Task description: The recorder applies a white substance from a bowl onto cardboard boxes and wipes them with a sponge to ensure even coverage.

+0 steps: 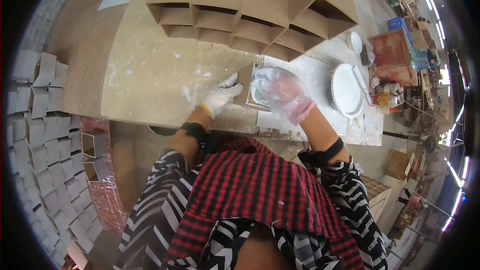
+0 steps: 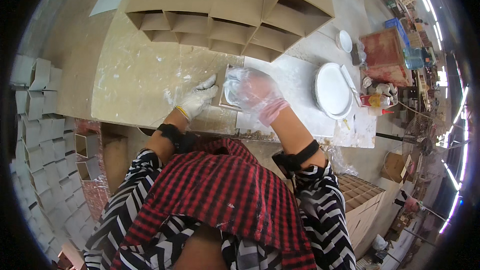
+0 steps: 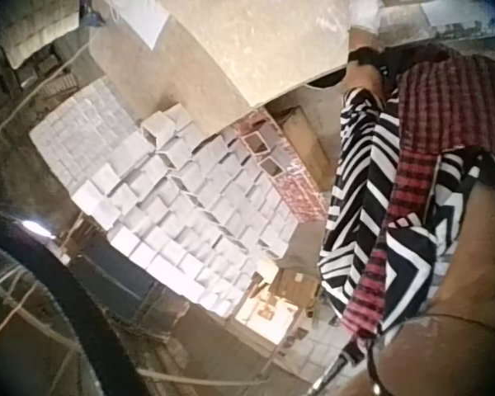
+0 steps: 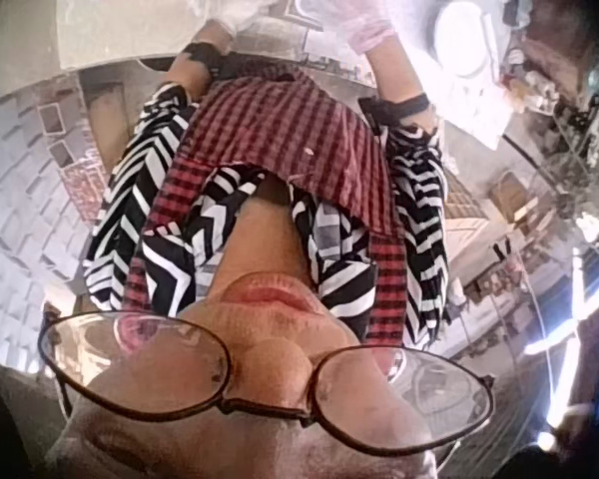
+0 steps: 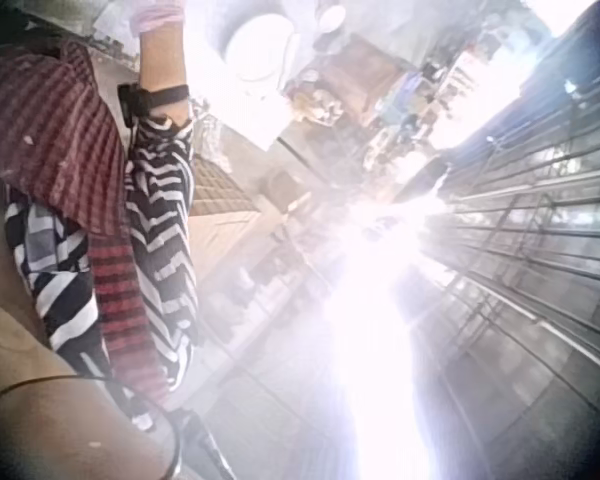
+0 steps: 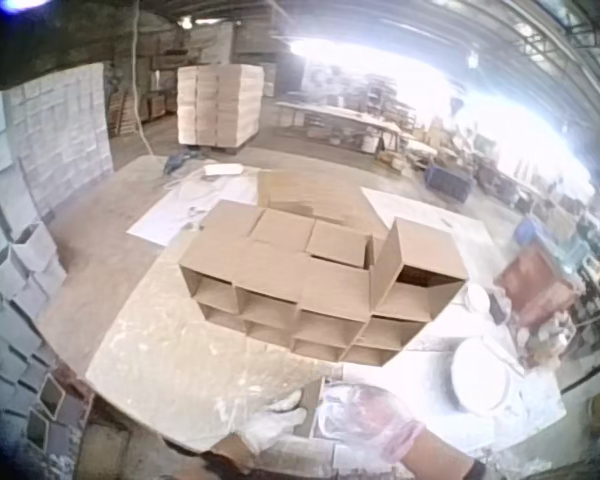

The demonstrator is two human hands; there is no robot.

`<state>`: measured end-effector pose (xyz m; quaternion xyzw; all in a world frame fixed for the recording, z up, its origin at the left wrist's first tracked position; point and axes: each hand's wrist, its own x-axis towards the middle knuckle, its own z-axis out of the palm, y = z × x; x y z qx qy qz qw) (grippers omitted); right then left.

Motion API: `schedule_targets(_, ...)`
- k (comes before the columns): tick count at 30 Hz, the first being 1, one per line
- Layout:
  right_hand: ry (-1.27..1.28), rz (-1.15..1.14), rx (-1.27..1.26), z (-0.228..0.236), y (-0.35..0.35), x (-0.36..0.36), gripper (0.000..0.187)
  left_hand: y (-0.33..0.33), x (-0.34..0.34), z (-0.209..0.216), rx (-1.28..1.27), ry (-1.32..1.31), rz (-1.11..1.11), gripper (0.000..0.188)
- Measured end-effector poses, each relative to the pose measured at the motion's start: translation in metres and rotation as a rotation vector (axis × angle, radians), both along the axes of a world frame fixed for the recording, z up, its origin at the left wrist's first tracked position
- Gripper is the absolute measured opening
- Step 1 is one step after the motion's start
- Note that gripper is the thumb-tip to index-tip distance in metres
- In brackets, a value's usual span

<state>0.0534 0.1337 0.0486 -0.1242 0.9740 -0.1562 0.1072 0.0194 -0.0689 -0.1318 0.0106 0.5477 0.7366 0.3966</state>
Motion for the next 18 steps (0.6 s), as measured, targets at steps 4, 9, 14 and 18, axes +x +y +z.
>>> schedule_targets(4,0.051,-0.071,-0.060,0.001,0.000,-0.004,0.040,0.002,0.004,0.011,-0.001,-0.016,0.018,0.074)
schedule_targets(9,-0.370,-0.360,-0.780,-0.021,-0.017,0.010,0.036,-0.001,0.004,0.021,0.022,-0.070,-0.006,0.078)
schedule_targets(14,-0.219,0.150,-0.246,0.003,-0.003,0.026,0.033,0.000,0.003,0.027,-0.003,-0.074,-0.021,0.079)
schedule_targets(18,-0.123,0.049,-0.266,0.011,0.002,0.015,0.035,0.001,0.005,0.029,0.027,-0.110,0.005,0.080)
